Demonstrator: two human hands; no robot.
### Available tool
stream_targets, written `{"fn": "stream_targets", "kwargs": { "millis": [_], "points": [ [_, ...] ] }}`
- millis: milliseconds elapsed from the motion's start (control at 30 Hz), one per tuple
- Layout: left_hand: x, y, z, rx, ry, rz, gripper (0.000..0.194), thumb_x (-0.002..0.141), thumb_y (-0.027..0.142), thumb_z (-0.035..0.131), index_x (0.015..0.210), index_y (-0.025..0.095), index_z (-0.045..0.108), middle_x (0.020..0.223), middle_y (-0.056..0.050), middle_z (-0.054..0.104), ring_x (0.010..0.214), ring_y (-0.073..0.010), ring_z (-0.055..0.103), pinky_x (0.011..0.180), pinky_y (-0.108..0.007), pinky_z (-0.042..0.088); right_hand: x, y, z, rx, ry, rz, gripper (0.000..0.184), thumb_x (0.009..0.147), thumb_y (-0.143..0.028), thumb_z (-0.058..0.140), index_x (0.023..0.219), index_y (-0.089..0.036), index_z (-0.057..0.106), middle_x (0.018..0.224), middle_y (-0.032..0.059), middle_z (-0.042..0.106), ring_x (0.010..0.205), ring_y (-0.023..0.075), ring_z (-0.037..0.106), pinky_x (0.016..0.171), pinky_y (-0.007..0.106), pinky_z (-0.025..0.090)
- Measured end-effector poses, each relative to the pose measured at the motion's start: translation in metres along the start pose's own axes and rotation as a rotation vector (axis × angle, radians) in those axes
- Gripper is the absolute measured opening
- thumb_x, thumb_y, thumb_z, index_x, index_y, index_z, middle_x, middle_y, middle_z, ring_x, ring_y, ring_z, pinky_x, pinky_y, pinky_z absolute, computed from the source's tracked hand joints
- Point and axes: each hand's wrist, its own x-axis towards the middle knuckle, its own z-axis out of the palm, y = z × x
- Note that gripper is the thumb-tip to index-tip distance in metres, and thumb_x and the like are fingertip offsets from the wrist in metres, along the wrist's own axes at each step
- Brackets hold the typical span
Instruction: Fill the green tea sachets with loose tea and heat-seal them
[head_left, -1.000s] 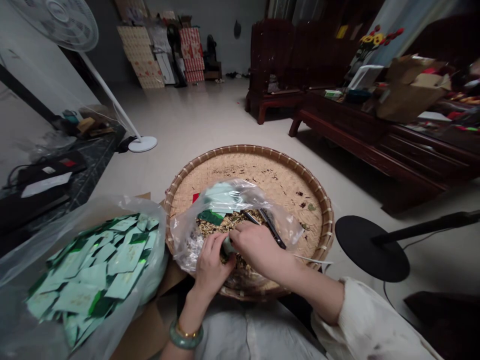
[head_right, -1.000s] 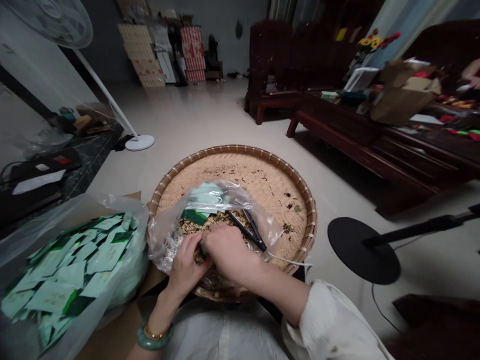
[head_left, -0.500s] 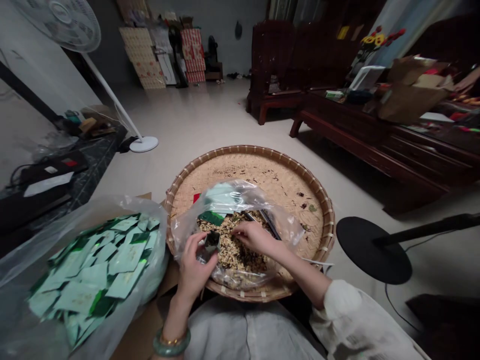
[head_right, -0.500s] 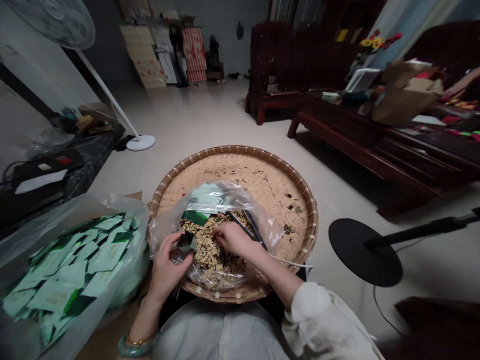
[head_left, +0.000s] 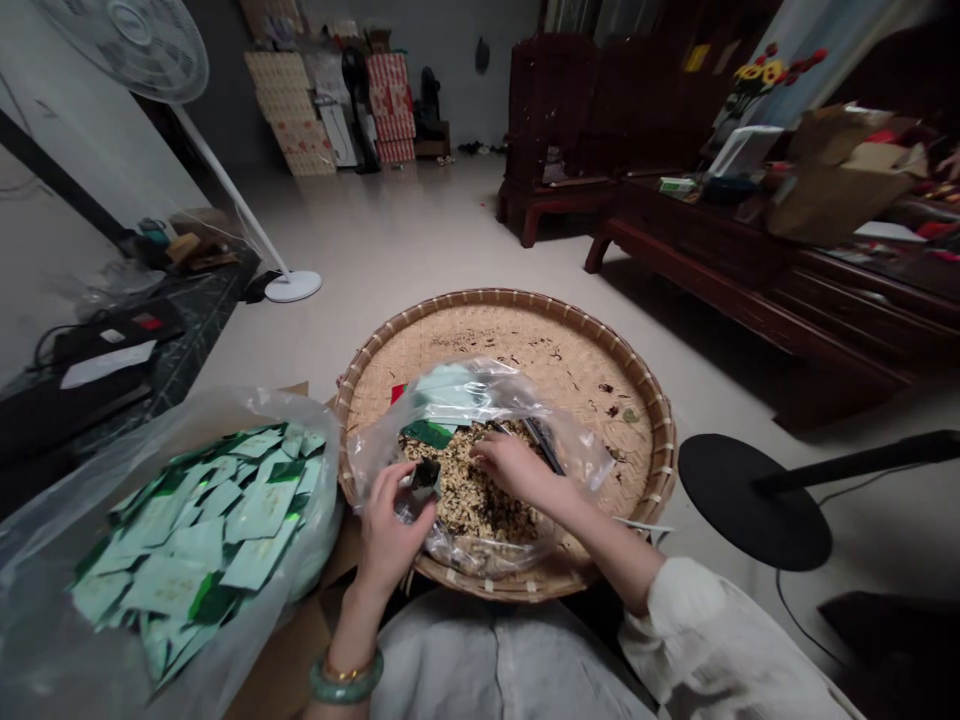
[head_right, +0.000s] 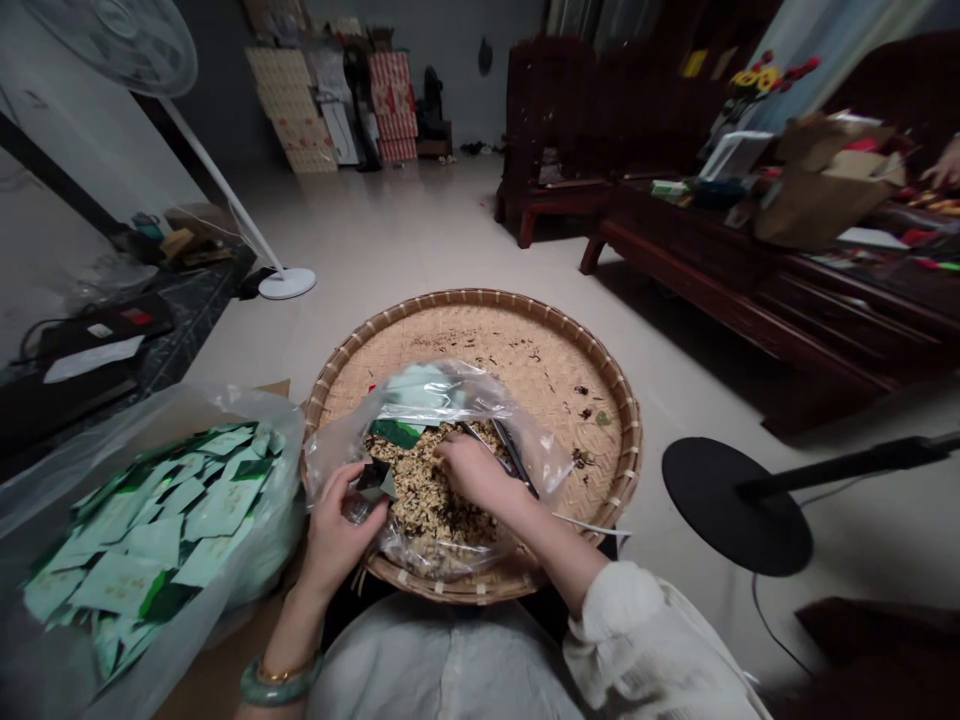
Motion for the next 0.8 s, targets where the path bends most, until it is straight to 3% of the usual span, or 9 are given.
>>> {"fn": "stream_targets", "kwargs": {
  "millis": [167,300,500,667,800],
  "points": [
    [-0.001,0.002,-0.001,-0.001,-0.004,0.009,0.036,0.074,0.016,0.060,0.110,0.019,0.055,0.106,-0.008,0.060,0.101,-0.0224,0.058,0.082,-0.037,0.053,0.021,-0.019,0.010,0.078,-0.024,-0.145,0.017,0.091,-0.020,0.052,0.089,-0.016,0.068,0.087,0.0073,0.065,0.087,0.0168,0.060,0.074,0.024,0.041],
    [-0.002,0.002,-0.004,0.001,-0.008,0.008,0.035,0.074,0.016,0.060,0.108,0.019,0.055,0.105,-0.008,0.060,0.100,-0.0223,0.059,0.082,-0.037,0.053,0.024,-0.018,0.011,-0.008,-0.124,-0.180,0.014,0.085,-0.026,0.061,0.094,-0.020,0.068,0.091,0.0067,0.065,0.087,0.0188,0.061,0.070,0.024,0.041],
    [-0.001,0.001,0.000,-0.010,-0.010,0.005,0.037,0.074,0.016,0.059,0.110,0.019,0.055,0.106,-0.008,0.060,0.100,-0.0224,0.059,0.081,-0.037,0.053,0.021,-0.015,0.009,-0.004,-0.168,-0.079,0.020,0.077,-0.027,0.067,0.094,-0.017,0.069,0.091,0.0098,0.070,0.087,0.0232,0.064,0.069,0.026,0.043],
    [-0.001,0.003,0.000,-0.014,-0.015,0.005,0.039,0.073,0.014,0.059,0.110,0.020,0.055,0.106,-0.008,0.059,0.100,-0.0226,0.059,0.084,-0.039,0.053,0.027,-0.018,0.016,0.078,-0.157,-0.047,0.017,0.076,-0.013,0.061,0.089,-0.015,0.072,0.088,0.0091,0.072,0.084,0.0204,0.066,0.072,0.024,0.043],
    [-0.002,0.004,0.000,-0.015,-0.018,-0.003,0.038,0.073,0.013,0.059,0.111,0.020,0.054,0.107,-0.008,0.059,0.101,-0.0226,0.058,0.084,-0.039,0.053,0.022,-0.008,0.011,0.138,-0.119,-0.024,0.021,0.076,-0.012,0.059,0.092,-0.017,0.073,0.089,0.0066,0.074,0.082,0.0183,0.067,0.073,0.023,0.044]
  ]
}}
